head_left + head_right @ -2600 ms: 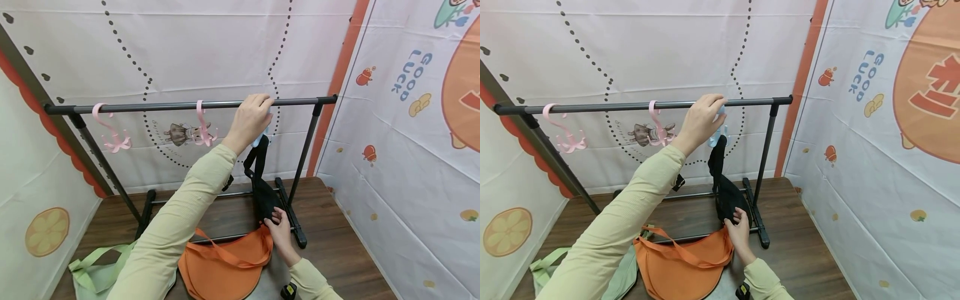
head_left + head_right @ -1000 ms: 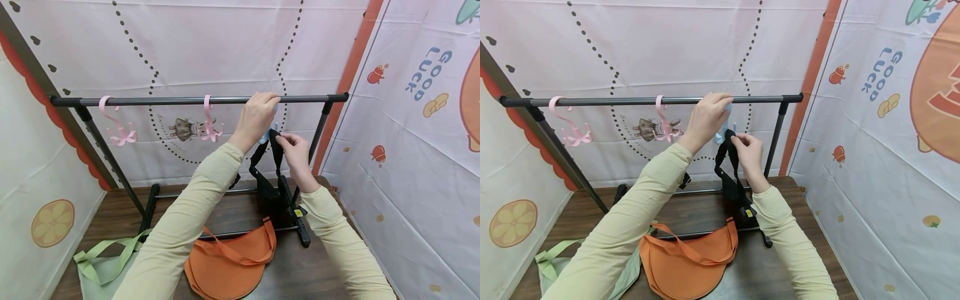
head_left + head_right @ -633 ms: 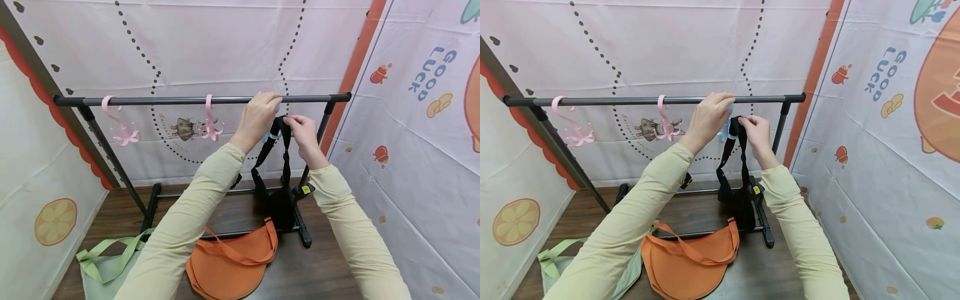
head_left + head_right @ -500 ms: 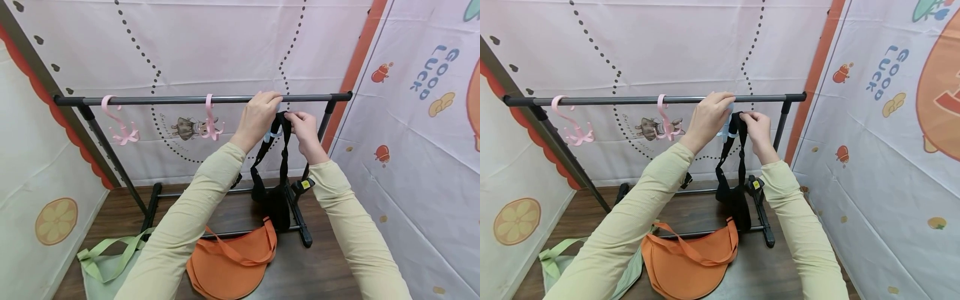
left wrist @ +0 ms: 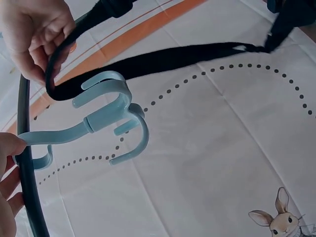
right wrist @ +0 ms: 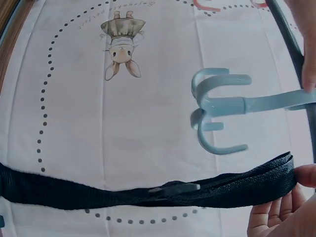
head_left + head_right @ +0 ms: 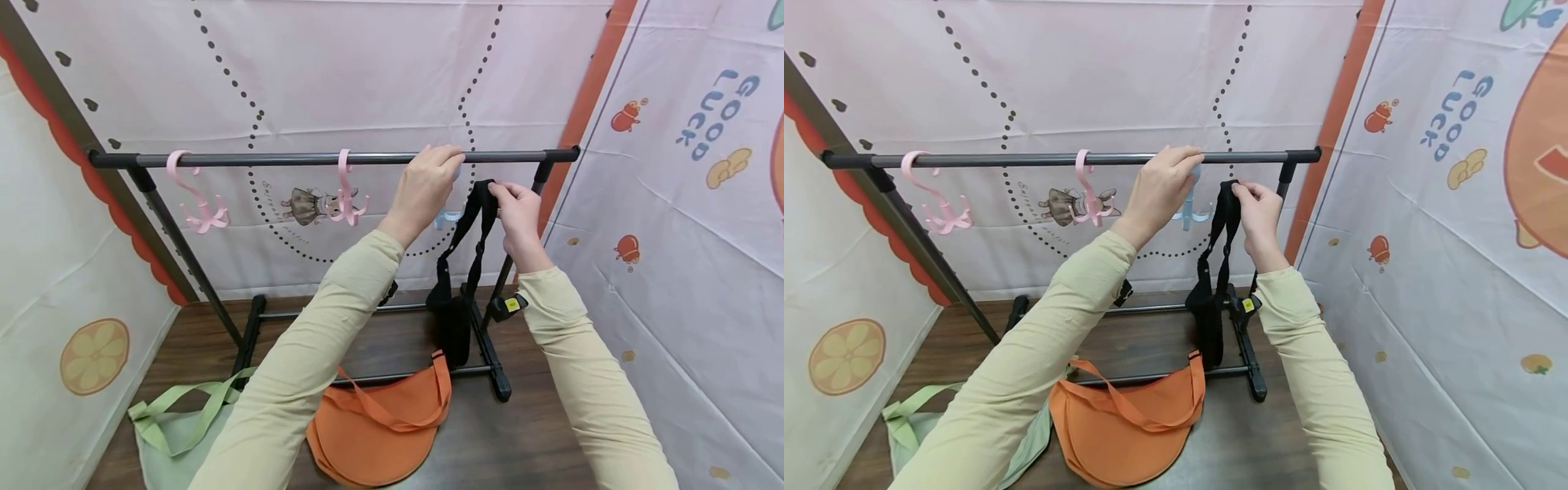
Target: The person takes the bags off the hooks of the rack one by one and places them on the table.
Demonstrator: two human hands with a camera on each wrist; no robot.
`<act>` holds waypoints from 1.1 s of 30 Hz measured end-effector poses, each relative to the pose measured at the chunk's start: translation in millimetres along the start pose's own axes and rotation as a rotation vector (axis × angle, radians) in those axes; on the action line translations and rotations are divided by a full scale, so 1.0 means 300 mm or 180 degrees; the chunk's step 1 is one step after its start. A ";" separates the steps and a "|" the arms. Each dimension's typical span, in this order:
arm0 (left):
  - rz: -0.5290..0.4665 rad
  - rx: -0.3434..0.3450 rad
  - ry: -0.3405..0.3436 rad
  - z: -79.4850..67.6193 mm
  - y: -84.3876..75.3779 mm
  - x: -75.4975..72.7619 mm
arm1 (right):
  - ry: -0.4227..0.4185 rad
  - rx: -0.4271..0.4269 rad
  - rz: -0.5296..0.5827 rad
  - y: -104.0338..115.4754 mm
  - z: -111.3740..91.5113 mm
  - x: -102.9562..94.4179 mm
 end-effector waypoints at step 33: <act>-0.1169 -0.0685 -0.0024 -0.507 -0.037 -0.006 | 0.0985 -0.0043 0.0852 0.262 -0.150 -0.245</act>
Point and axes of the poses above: each hand's wrist, its own z-axis towards the middle knuckle, its own x-axis out of the palm, y = z × x, the point moved 1 cm from there along z, towards the middle knuckle, and after that the axes turned 13 degrees about -y, right-handed, at the moved point
